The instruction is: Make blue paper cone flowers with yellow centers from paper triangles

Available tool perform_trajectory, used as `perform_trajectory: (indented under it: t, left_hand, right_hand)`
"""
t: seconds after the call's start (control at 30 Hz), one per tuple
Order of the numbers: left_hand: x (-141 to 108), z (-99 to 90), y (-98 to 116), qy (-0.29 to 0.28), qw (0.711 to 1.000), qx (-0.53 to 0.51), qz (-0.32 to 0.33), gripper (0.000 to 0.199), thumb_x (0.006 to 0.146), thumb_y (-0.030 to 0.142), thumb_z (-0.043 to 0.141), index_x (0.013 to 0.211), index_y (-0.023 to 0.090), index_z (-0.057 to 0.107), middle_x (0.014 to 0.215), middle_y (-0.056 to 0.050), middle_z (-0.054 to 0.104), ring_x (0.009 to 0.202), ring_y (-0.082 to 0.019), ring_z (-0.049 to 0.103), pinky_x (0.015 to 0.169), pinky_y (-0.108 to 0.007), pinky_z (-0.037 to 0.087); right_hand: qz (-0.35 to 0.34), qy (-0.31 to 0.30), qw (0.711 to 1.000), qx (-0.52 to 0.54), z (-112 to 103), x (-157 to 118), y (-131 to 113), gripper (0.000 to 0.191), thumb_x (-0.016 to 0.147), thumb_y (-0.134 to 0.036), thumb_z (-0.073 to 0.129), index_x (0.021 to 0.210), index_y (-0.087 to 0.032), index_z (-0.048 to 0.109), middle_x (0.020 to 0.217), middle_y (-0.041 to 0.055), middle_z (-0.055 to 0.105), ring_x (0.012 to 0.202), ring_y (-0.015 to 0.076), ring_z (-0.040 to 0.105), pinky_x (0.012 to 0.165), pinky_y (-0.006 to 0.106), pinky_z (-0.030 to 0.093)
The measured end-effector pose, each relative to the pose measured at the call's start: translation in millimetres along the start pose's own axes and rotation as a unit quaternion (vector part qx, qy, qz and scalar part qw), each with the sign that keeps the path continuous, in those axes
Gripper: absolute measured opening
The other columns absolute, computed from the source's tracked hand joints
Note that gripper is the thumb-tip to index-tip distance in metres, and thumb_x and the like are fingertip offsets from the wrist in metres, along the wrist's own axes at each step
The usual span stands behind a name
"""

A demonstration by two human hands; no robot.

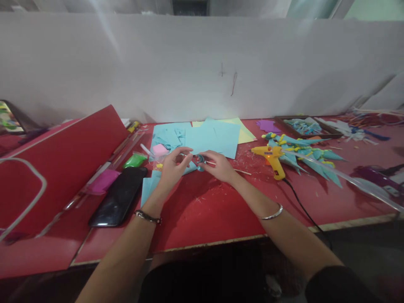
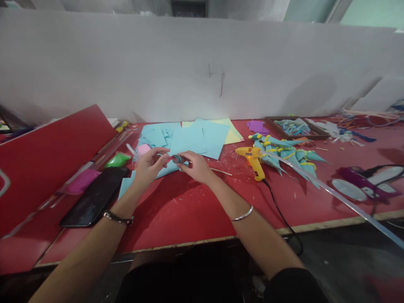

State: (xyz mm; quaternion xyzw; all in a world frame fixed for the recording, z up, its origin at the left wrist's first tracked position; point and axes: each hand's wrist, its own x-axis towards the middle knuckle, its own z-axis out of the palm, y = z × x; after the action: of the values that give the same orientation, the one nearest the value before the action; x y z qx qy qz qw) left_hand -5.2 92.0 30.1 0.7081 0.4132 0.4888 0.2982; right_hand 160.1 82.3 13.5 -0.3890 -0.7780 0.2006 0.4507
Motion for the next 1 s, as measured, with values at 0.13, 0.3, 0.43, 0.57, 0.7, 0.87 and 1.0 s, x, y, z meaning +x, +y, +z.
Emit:
perform_trajectory:
  t: [0.13, 0.3, 0.43, 0.57, 0.7, 0.87, 1.0]
  left_hand:
    - [0, -0.4, 1, -0.026, 0.998, 0.053, 0.033, 0.021, 0.073, 0.028, 0.055, 0.091, 0.017, 0.058, 0.087, -0.003, 0.058, 0.067, -0.009, 0.054, 0.059, -0.021, 0.044]
    - [0, 0.2, 3, -0.076, 0.986, 0.104, 0.109, 0.012, 0.074, 0.021, 0.056, 0.082, 0.017, 0.062, 0.083, -0.003, 0.058, 0.078, -0.012, 0.053, 0.068, -0.024, 0.044]
    - [1, -0.2, -2, -0.081, 0.976, 0.152, 0.132, 0.01, 0.074, 0.017, 0.055, 0.08, 0.018, 0.063, 0.08, -0.001, 0.057, 0.068, -0.01, 0.051, 0.063, -0.023, 0.043]
    - [1, -1.3, -6, -0.097, 0.966, 0.186, 0.153, 0.01, 0.077, 0.017, 0.053, 0.08, 0.018, 0.063, 0.079, -0.001, 0.058, 0.07, -0.011, 0.053, 0.066, -0.024, 0.043]
    - [1, -2.4, -8, -0.095, 0.96, 0.209, 0.161, 0.012, 0.078, 0.019, 0.051, 0.079, 0.018, 0.062, 0.079, -0.001, 0.059, 0.069, -0.011, 0.054, 0.066, -0.024, 0.043]
    - [1, -4.1, -7, -0.071, 0.96, 0.223, 0.152, 0.01, 0.075, 0.015, 0.052, 0.077, 0.017, 0.061, 0.076, 0.0, 0.058, 0.064, -0.01, 0.052, 0.062, -0.022, 0.041]
    - [0, -4.3, -5, -0.053, 0.959, 0.236, 0.149, 0.009, 0.073, 0.012, 0.052, 0.076, 0.017, 0.06, 0.073, 0.001, 0.055, 0.06, -0.009, 0.049, 0.058, -0.021, 0.039]
  right_hand:
    - [0.037, 0.011, 0.996, 0.076, 2, -1, 2, 0.031, 0.075, -0.023, 0.052, 0.105, -0.017, 0.055, 0.103, 0.0071, 0.06, 0.091, 0.016, 0.056, 0.079, 0.028, 0.045]
    - [0.075, 0.009, 0.99, 0.122, 3, -1, 2, 0.036, 0.075, -0.024, 0.051, 0.11, -0.018, 0.051, 0.098, 0.0053, 0.06, 0.084, 0.0141, 0.058, 0.076, 0.028, 0.048]
    - [0.077, 0.013, 0.986, 0.147, 3, -2, 2, 0.037, 0.075, -0.021, 0.048, 0.111, -0.019, 0.049, 0.097, 0.0052, 0.059, 0.086, 0.0133, 0.058, 0.077, 0.027, 0.047]
    - [0.08, 0.013, 0.985, 0.152, 3, -2, 3, 0.036, 0.075, -0.021, 0.048, 0.111, -0.018, 0.049, 0.099, 0.0066, 0.059, 0.088, 0.0144, 0.058, 0.079, 0.029, 0.047]
    - [0.095, 0.01, 0.981, 0.168, 3, -1, 5, 0.035, 0.076, -0.024, 0.046, 0.11, -0.016, 0.049, 0.101, 0.0084, 0.059, 0.094, 0.0164, 0.056, 0.082, 0.031, 0.046]
    - [0.111, 0.011, 0.978, 0.176, 3, -1, 7, 0.034, 0.078, -0.029, 0.047, 0.11, -0.019, 0.05, 0.103, 0.0074, 0.059, 0.096, 0.0166, 0.057, 0.084, 0.032, 0.046]
    - [0.108, 0.008, 0.983, 0.149, 3, -2, 6, 0.037, 0.077, -0.032, 0.05, 0.111, -0.019, 0.051, 0.102, 0.0072, 0.061, 0.094, 0.0174, 0.058, 0.083, 0.032, 0.046]
